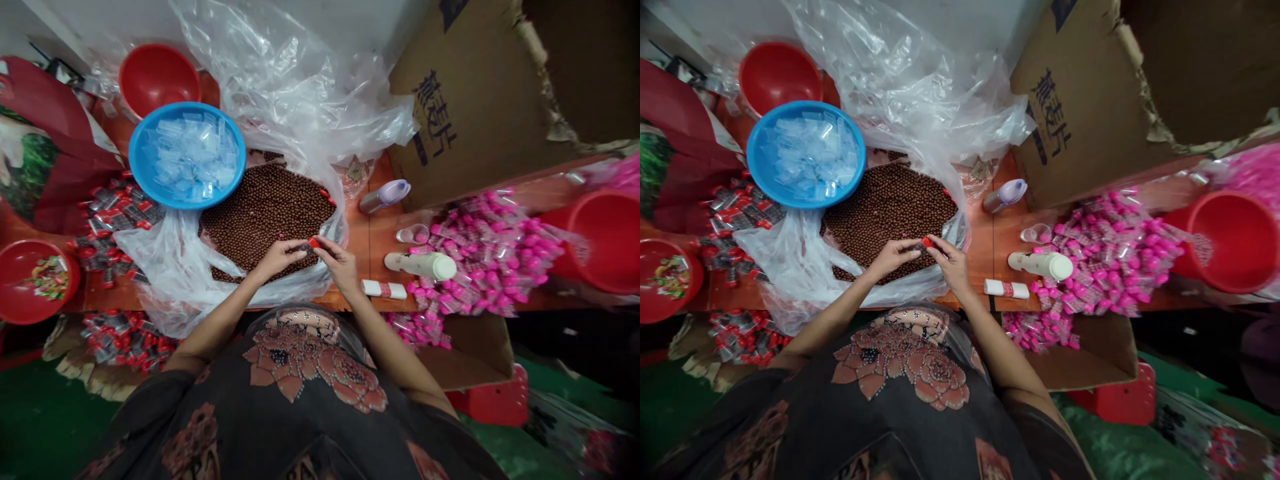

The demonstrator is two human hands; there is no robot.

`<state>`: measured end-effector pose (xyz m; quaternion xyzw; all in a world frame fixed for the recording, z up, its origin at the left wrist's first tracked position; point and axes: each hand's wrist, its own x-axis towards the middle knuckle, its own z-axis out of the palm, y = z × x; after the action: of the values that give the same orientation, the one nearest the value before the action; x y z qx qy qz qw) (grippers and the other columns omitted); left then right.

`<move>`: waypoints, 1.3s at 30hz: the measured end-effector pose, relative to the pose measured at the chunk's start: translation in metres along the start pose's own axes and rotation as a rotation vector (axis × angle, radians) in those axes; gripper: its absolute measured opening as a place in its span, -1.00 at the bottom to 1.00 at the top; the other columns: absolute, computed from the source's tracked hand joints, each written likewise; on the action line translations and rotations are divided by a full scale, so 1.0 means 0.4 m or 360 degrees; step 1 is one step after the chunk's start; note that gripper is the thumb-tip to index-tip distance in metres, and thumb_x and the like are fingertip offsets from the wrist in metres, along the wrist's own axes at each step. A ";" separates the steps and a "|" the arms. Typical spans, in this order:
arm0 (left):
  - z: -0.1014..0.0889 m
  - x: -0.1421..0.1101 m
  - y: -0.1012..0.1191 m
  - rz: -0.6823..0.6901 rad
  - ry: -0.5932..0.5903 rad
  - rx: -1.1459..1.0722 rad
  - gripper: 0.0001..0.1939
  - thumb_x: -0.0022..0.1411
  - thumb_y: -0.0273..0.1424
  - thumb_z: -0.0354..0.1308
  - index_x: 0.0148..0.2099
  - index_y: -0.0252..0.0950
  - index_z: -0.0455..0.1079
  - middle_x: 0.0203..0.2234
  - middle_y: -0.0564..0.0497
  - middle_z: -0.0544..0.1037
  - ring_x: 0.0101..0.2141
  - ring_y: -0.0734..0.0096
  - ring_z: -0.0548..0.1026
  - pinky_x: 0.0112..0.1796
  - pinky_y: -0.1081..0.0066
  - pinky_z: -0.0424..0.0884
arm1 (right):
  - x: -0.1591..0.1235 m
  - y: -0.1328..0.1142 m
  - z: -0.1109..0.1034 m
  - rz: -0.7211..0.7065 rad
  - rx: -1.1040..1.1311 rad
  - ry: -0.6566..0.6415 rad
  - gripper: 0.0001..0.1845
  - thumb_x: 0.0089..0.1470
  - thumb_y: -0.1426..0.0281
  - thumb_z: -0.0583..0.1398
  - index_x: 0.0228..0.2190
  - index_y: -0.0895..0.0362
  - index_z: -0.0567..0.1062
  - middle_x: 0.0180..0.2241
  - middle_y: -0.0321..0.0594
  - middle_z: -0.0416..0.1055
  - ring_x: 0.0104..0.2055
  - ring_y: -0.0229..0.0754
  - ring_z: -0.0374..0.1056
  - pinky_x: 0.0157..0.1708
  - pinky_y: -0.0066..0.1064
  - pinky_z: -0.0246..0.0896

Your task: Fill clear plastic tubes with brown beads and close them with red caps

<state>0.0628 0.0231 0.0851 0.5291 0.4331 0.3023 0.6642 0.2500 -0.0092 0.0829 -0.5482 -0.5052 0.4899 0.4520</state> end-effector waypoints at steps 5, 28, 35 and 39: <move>0.010 -0.006 -0.007 0.0003 0.0050 -0.0018 -0.52 0.10 -0.22 0.28 0.04 -0.34 0.50 -0.02 -0.11 0.55 -0.02 0.20 0.51 0.09 0.21 0.33 | -0.002 -0.006 0.003 -0.0114 -0.0006 0.0021 -0.72 0.08 0.30 0.28 -0.12 -0.08 0.58 0.02 -0.32 0.49 0.08 -0.16 0.40 0.23 -0.14 0.18; 0.076 -0.019 -0.027 -0.0356 0.0383 -0.0925 -0.56 0.15 -0.12 0.22 -0.07 -0.36 0.48 -0.39 -0.01 0.55 -0.55 0.57 0.41 -0.57 0.57 0.34 | -0.011 0.030 0.030 0.0032 -0.0139 -0.0186 -0.45 0.08 0.20 0.25 0.11 -0.02 0.33 -0.01 -0.17 0.45 -0.05 -0.14 0.39 -0.03 -0.23 0.34; 0.072 -0.012 -0.024 -0.0467 0.0314 -0.0773 -0.43 0.22 -0.14 0.15 0.20 -0.29 0.33 -0.45 0.01 0.52 -0.54 0.54 0.42 -0.56 0.57 0.31 | 0.005 0.030 0.029 0.0049 -0.0195 -0.0074 -0.64 0.17 0.12 0.14 -0.09 0.05 0.48 -0.15 -0.18 0.50 -0.12 -0.13 0.40 -0.06 -0.21 0.32; 0.081 -0.004 -0.031 -0.0526 0.0453 -0.0803 -0.30 0.29 0.09 -0.12 0.19 -0.35 0.34 -0.48 -0.03 0.52 -0.54 0.50 0.42 -0.54 0.53 0.31 | 0.000 0.008 0.034 -0.0323 -0.0891 -0.0400 -0.40 0.10 0.00 0.17 0.08 0.06 0.37 -0.03 -0.08 0.42 0.02 0.03 0.29 0.04 -0.06 0.21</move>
<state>0.0903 0.0043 0.0757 0.2232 0.5129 0.3591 0.7472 0.2368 -0.0093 0.0783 -0.5332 -0.7243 0.3481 0.2644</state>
